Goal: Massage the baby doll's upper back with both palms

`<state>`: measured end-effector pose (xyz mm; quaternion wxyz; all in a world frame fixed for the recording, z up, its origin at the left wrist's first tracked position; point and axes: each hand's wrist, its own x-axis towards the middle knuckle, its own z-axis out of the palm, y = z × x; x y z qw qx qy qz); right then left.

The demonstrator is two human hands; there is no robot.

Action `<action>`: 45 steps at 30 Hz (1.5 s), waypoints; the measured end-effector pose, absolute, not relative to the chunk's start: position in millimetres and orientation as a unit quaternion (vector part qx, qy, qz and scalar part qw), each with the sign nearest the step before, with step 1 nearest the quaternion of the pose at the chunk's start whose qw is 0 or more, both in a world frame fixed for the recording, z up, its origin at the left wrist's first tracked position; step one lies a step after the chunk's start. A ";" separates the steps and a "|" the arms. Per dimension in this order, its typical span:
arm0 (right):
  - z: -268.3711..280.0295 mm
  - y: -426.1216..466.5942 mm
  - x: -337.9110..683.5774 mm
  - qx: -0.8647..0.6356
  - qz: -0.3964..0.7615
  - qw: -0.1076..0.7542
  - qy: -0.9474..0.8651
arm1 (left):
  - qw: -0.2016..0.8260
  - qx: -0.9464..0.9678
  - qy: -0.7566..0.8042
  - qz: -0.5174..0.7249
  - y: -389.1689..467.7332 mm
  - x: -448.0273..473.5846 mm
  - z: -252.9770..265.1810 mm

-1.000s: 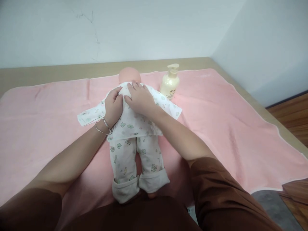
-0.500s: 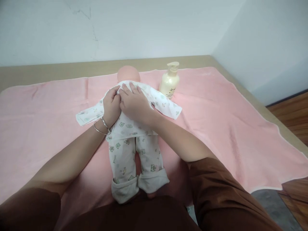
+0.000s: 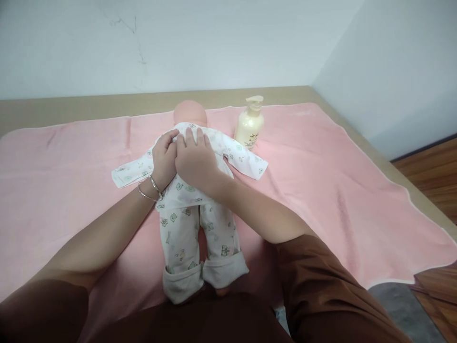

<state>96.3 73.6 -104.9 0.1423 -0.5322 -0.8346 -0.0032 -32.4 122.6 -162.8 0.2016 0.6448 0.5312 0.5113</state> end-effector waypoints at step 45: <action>-115.1 128.0 129.0 -0.495 0.115 0.200 -0.838 | 0.182 0.654 0.548 0.489 121.9 -30.7 -159.1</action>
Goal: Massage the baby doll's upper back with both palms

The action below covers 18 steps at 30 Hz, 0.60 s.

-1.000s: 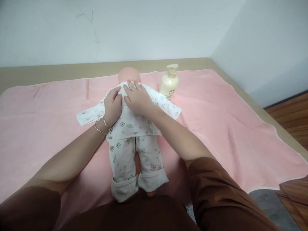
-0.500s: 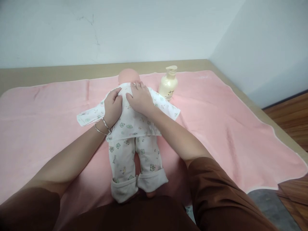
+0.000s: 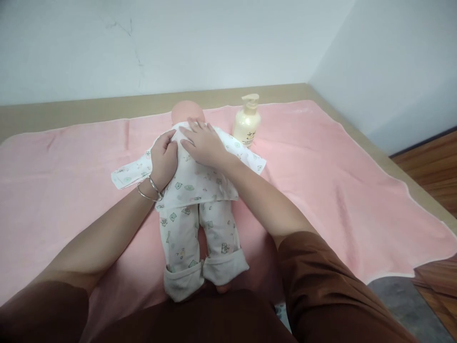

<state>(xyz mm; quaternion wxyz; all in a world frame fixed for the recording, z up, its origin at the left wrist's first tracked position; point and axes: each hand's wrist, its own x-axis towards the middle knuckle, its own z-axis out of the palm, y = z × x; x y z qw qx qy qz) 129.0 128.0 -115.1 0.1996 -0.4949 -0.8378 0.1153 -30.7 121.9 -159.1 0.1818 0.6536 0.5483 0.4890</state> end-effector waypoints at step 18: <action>-110.0 115.4 118.2 -0.536 0.102 0.169 -0.820 | 0.184 0.659 0.546 0.483 121.7 -31.0 -158.9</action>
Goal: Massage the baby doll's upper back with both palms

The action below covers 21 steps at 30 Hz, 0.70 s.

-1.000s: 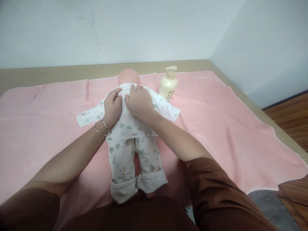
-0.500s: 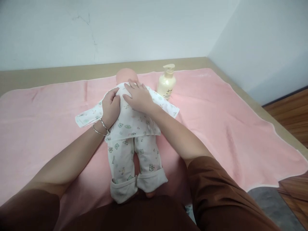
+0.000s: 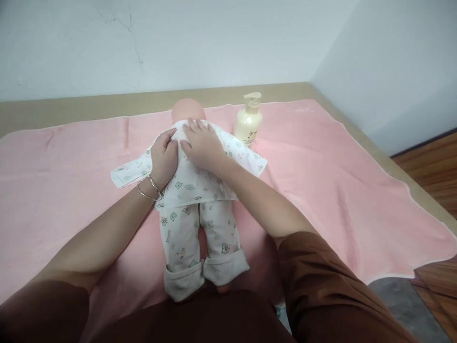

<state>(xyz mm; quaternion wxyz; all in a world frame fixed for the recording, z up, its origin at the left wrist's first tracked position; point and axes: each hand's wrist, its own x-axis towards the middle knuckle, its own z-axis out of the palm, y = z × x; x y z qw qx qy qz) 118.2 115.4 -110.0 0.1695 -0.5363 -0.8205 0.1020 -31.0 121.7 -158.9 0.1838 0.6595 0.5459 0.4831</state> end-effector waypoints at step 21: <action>-108.7 116.9 123.2 -0.535 0.107 0.165 -0.821 | 0.189 0.656 0.547 0.484 121.3 -31.9 -159.0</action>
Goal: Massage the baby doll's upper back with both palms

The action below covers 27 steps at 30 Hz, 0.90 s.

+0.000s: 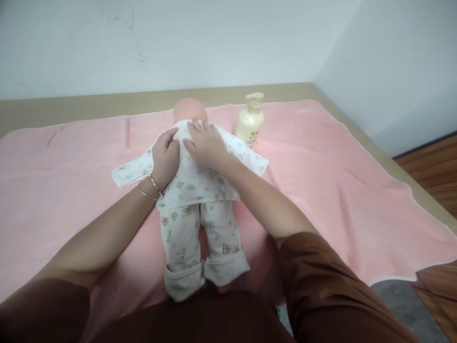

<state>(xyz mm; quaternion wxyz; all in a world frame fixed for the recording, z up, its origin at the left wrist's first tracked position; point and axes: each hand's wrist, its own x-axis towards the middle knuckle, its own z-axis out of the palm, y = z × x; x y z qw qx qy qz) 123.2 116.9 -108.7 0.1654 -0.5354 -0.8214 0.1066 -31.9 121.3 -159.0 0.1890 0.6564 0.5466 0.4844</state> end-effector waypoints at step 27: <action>-107.8 120.1 125.4 -0.618 0.111 0.167 -0.760 | 0.063 0.777 0.518 0.351 93.2 -12.5 -140.6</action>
